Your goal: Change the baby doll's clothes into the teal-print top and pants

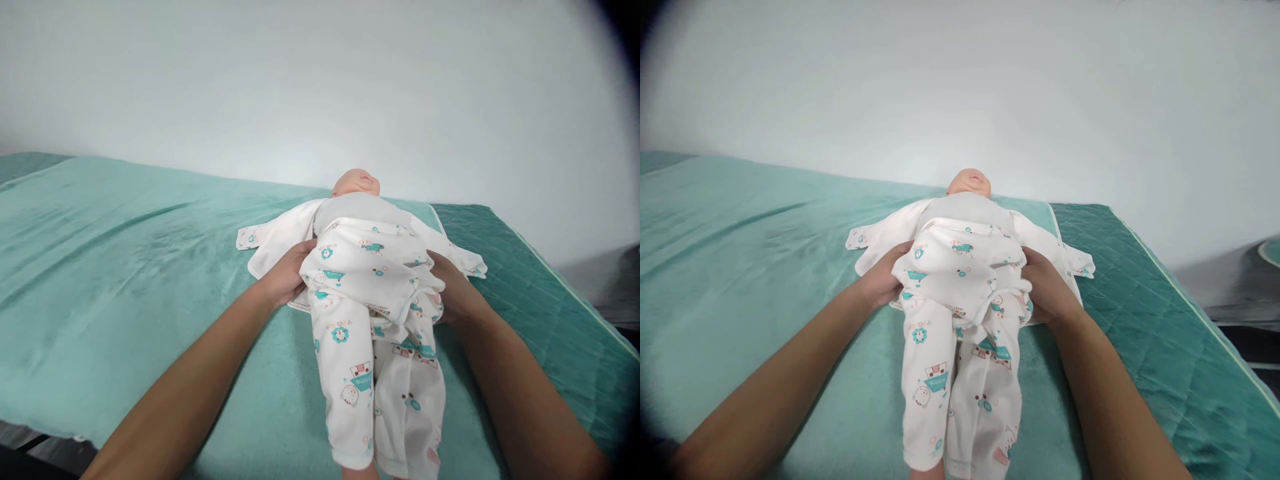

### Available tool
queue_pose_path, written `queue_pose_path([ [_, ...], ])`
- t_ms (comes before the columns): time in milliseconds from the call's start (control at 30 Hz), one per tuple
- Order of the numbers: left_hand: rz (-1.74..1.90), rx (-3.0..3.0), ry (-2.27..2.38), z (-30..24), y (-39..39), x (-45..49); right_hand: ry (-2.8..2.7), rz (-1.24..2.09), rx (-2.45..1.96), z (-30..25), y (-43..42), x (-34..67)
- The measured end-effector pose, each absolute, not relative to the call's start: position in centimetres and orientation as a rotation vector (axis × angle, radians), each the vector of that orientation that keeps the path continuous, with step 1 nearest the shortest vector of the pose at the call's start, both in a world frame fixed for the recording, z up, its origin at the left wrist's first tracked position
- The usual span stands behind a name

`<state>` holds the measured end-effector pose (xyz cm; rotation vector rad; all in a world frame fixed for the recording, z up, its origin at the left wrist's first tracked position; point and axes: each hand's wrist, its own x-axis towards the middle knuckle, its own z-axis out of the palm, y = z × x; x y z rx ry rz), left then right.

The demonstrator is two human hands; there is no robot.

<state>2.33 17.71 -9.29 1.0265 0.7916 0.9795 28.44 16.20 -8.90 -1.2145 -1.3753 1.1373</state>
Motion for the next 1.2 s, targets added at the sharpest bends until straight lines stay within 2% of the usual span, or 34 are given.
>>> queue_pose_path([
  [167,0.993,1.026,0.781,-9.3,17.7,2.3,-1.260,1.259,-1.257,-8.8,16.0,28.0],
  [533,0.962,0.987,0.758,-9.0,17.9,2.2,-1.317,1.086,-1.276,-8.4,16.2,27.5],
  [833,0.966,0.937,0.818,-8.4,17.6,2.2,-1.272,1.127,-1.356,-7.2,15.9,26.8],
  [1200,0.924,0.930,0.825,-7.9,17.8,2.3,-1.285,1.217,-1.167,-8.2,16.0,27.0],
])
